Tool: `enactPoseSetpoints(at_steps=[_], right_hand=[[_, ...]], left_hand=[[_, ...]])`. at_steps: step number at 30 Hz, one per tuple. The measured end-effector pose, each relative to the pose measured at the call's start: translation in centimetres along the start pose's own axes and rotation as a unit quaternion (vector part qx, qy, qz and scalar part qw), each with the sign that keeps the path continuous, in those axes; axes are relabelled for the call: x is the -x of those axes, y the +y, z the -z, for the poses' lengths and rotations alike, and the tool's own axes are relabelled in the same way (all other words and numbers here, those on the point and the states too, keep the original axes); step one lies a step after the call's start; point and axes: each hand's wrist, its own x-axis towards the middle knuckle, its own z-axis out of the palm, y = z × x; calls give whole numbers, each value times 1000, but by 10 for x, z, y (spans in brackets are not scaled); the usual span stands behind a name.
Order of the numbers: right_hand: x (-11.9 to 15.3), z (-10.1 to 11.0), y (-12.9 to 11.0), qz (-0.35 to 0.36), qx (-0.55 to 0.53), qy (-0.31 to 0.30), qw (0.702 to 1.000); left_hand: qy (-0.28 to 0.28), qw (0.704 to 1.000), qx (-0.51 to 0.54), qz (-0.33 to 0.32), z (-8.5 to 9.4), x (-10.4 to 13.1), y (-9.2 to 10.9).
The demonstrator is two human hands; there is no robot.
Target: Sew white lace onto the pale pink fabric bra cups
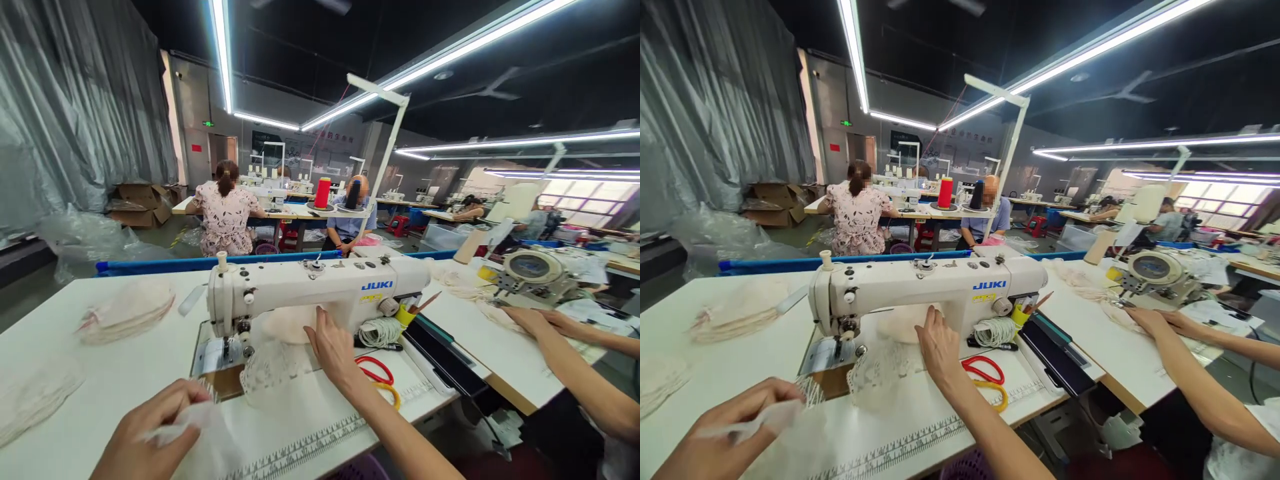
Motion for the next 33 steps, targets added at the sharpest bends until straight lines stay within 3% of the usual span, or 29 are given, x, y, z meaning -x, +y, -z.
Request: enactPoseSetpoints(at_steps=[3, 5, 7, 11, 14, 17, 21, 24, 29, 33], right_hand=[[59, 8, -25, 79, -26, -41, 996], [86, 9, -42, 227, -146, -91, 958], [98, 3, -57, 279, -265, -136, 913], [91, -16, -75, 185, -427, -222, 857], [88, -18, -83, 126, -486, -306, 809], [94, -15, -91, 107, -512, -332, 785], [99, -14, -103, 113, -499, -368, 777], [96, -16, -106, 104, -489, -381, 778], [92, -22, -104, 96, -484, -384, 780], [91, -29, -109, 90, -492, -385, 775]], left_hand=[[-56, 998, 6, 31, -6, 0, 19], [-95, 995, 13, -2, -9, 0, 26], [-129, 992, 13, -13, -8, 4, 30], [-165, 979, 91, 73, 11, 21, 31], [-178, 967, 131, 123, 30, 36, 27], [-235, 947, 172, 132, 38, 47, 20], [-309, 924, 185, 126, 35, 54, 11], [-335, 916, 176, 136, 33, 57, 5], [-348, 908, 182, 147, 37, 60, -5], [-326, 913, 170, 174, 37, 59, -10]])
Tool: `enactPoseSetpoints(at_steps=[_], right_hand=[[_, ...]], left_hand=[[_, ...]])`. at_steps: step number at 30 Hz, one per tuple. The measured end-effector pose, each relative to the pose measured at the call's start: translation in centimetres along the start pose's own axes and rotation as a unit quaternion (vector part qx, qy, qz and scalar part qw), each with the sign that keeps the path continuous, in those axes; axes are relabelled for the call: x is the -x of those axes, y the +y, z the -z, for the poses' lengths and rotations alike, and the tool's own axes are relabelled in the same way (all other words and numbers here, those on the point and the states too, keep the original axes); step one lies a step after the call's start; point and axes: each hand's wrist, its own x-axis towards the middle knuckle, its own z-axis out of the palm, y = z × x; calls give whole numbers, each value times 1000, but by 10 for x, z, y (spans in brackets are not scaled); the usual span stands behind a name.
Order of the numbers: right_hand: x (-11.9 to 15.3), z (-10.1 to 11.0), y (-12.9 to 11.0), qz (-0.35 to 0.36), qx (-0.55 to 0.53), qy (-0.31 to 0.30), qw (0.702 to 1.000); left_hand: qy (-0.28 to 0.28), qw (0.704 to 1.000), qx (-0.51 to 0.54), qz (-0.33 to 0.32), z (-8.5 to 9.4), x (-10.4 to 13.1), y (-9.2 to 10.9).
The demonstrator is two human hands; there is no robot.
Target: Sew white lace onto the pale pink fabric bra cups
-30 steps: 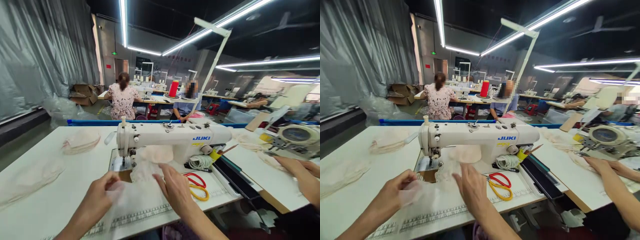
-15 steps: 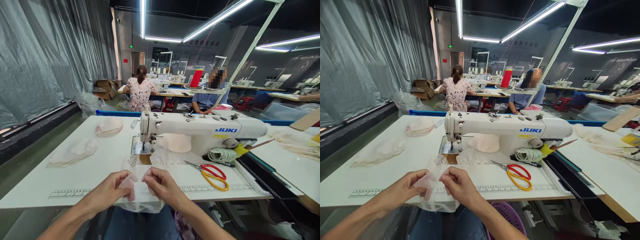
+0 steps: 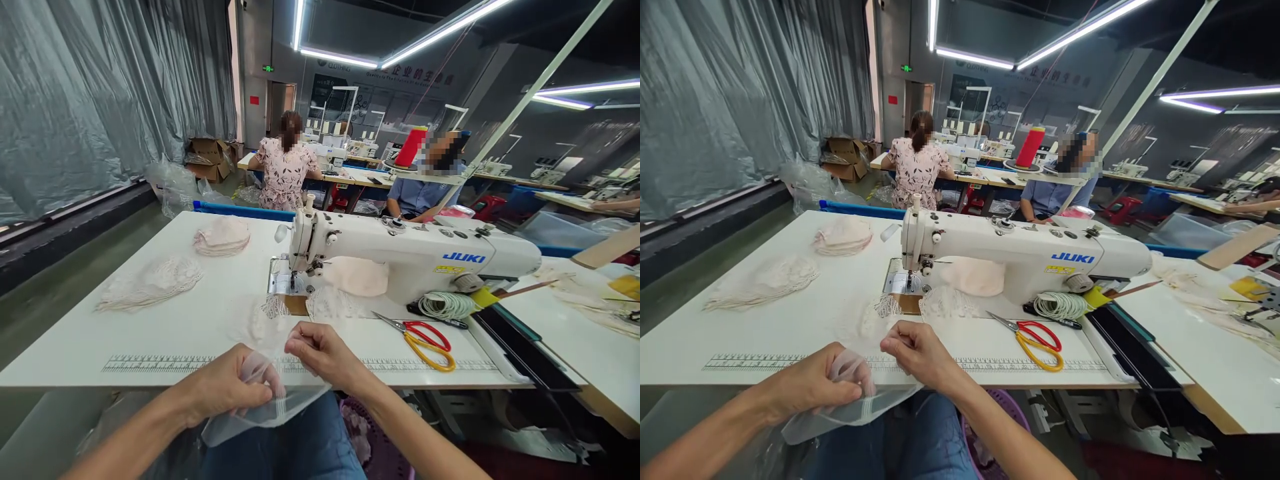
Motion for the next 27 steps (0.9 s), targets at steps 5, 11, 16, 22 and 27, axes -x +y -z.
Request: enactPoseSetpoints(at_steps=[5, 11, 16, 22, 27], right_hand=[[-3, 4, 0, 9, -1, -18, 1000], [4, 23, 1, -3, 89, -134, 987], [0, 18, -10, 166, 218, 145, 951], [-16, 15, 22, 347, 484, 132, 793], [-15, 31, 50, 259, 543, 86, 794]], left_hand=[[39, 999, -5, 12, -1, -2, 0], [17, 989, -132, -61, 26, -7, 3], [127, 847, -388, -342, 79, -22, 39], [128, 700, -498, -496, 107, -62, 28], [156, 736, -522, -402, 88, -74, -30]])
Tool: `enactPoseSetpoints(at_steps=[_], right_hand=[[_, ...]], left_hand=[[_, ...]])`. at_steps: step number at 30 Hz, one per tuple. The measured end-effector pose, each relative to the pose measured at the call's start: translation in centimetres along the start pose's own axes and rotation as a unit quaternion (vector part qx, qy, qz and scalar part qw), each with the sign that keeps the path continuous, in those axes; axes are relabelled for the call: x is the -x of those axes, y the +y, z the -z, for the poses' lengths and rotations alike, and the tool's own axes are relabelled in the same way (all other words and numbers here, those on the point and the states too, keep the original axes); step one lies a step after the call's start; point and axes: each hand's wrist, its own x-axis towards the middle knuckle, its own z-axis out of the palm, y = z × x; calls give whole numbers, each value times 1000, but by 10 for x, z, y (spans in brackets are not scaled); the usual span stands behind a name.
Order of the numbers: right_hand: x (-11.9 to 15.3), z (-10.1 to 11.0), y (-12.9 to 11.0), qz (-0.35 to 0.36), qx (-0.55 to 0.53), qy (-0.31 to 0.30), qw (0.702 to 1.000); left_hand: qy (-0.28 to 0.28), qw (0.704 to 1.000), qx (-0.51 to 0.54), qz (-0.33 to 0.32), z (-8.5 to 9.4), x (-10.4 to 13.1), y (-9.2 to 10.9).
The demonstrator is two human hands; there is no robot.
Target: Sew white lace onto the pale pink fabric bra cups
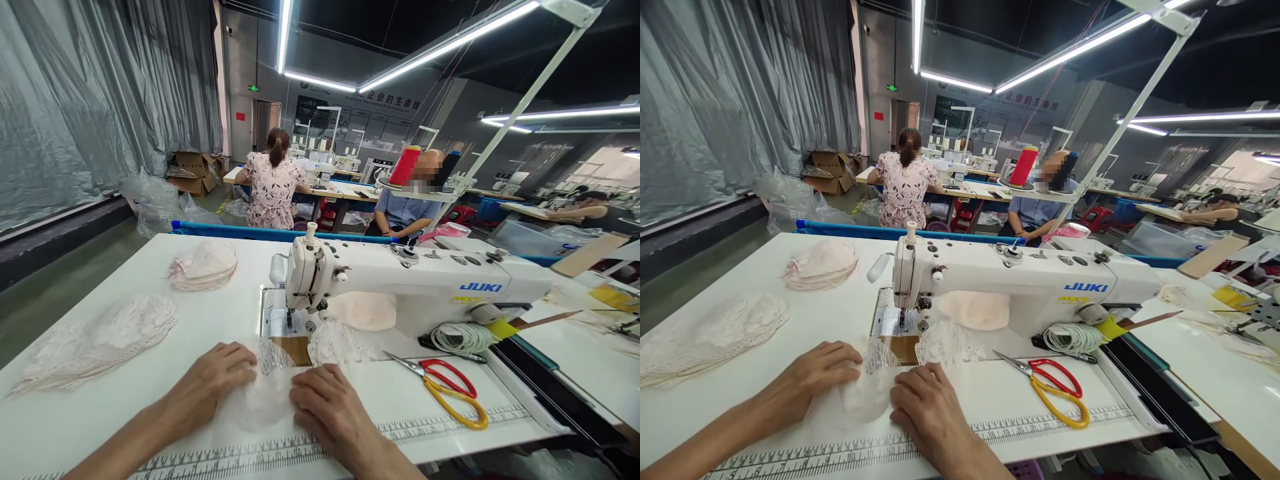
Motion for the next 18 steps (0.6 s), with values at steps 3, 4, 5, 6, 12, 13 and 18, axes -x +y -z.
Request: enactPoseSetpoints(at_steps=[3, 4, 5, 6, 12, 13, 18], right_hand=[[13, 13, 19, -52, 47, -2, 998], [17, 17, 26, -64, 66, -3, 996], [21, 21, 34, -73, 85, -7, 994], [24, 25, 41, -78, 103, -10, 991], [25, 27, 48, -100, 145, -10, 984], [22, 24, 43, -88, 135, -5, 987], [3, 3, 26, 13, 73, 14, 997]], left_hand=[[-9, 999, -26, 37, -13, 13, 13], [-17, 999, -30, 36, -14, 15, 17], [-30, 998, -31, 36, -13, 16, 21], [-45, 998, -31, 39, -11, 18, 24], [-150, 985, 39, 82, 29, 16, 28], [-158, 981, 68, 92, 33, 10, 25], [-74, 975, 133, 165, 13, -43, 14]])
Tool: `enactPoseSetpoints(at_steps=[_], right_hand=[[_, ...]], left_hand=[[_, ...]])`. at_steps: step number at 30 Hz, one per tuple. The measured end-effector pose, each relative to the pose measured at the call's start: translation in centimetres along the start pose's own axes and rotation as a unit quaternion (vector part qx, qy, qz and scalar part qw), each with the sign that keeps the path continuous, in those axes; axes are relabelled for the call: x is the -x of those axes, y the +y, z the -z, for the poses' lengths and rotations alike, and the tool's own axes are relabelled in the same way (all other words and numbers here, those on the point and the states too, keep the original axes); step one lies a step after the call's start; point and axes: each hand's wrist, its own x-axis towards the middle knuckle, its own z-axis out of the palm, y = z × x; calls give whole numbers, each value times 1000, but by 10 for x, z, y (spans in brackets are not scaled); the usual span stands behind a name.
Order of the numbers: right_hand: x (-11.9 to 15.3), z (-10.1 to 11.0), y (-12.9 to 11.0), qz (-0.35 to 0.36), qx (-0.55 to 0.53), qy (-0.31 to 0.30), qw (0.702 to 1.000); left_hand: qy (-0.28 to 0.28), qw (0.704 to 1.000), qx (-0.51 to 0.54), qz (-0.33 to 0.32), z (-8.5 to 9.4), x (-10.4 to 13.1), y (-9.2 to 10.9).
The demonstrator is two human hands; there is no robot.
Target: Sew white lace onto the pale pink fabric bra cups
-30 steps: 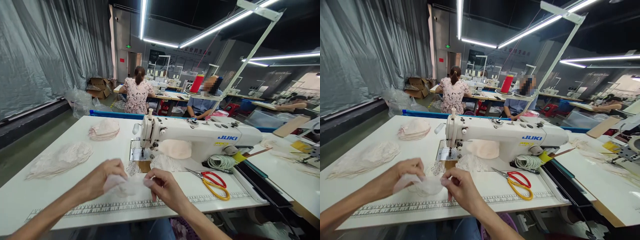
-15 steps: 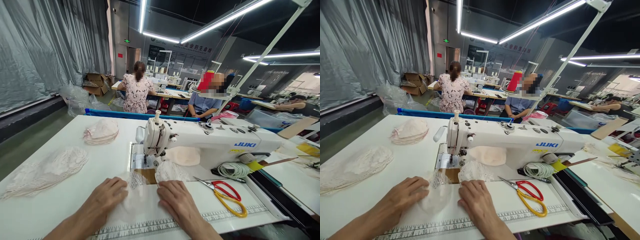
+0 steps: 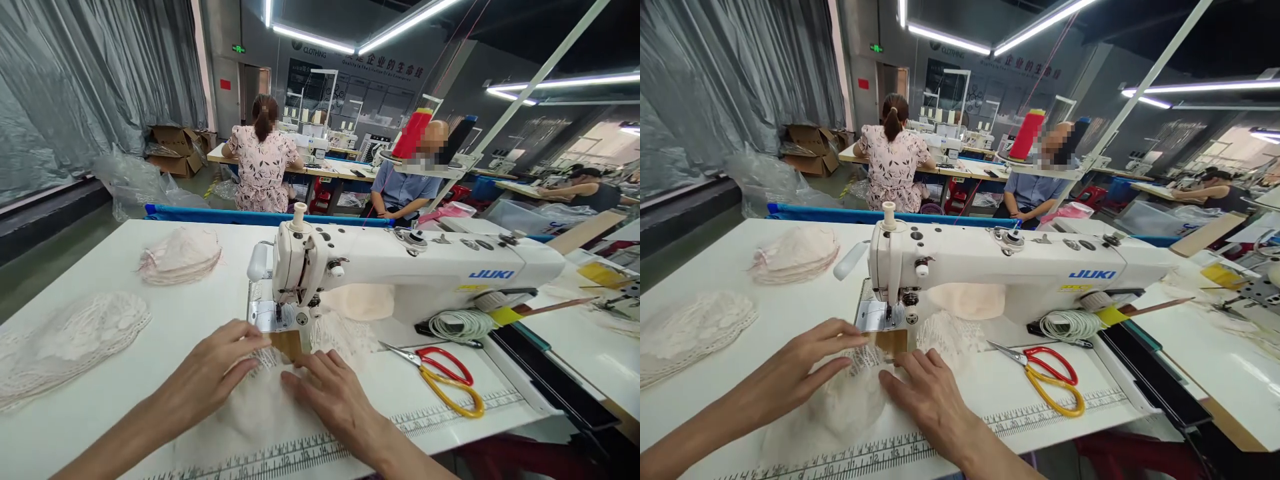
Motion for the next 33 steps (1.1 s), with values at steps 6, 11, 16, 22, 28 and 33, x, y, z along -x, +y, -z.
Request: enactPoseSetpoints(at_steps=[6, 11, 16, 22, 28, 33], right_hand=[[-3, -9, 3, 38, -44, 43, 997], [-1, -2, 0, 62, -77, 26, 995], [-10, -3, 1, 73, -46, 23, 996], [-21, 1, 9, 149, -11, 27, 988], [-18, -2, 13, 154, -25, 39, 987], [-18, 0, 17, 145, -33, 49, 988]], left_hand=[[-44, 998, 21, 26, -29, -33, -5], [-72, 996, 28, 48, -28, -33, -4], [-67, 995, 5, 70, -31, -42, -10], [-39, 997, -7, 72, -29, -38, -14], [-71, 993, 80, 54, -13, -26, -11], [-113, 978, 111, 133, -9, -43, -12]])
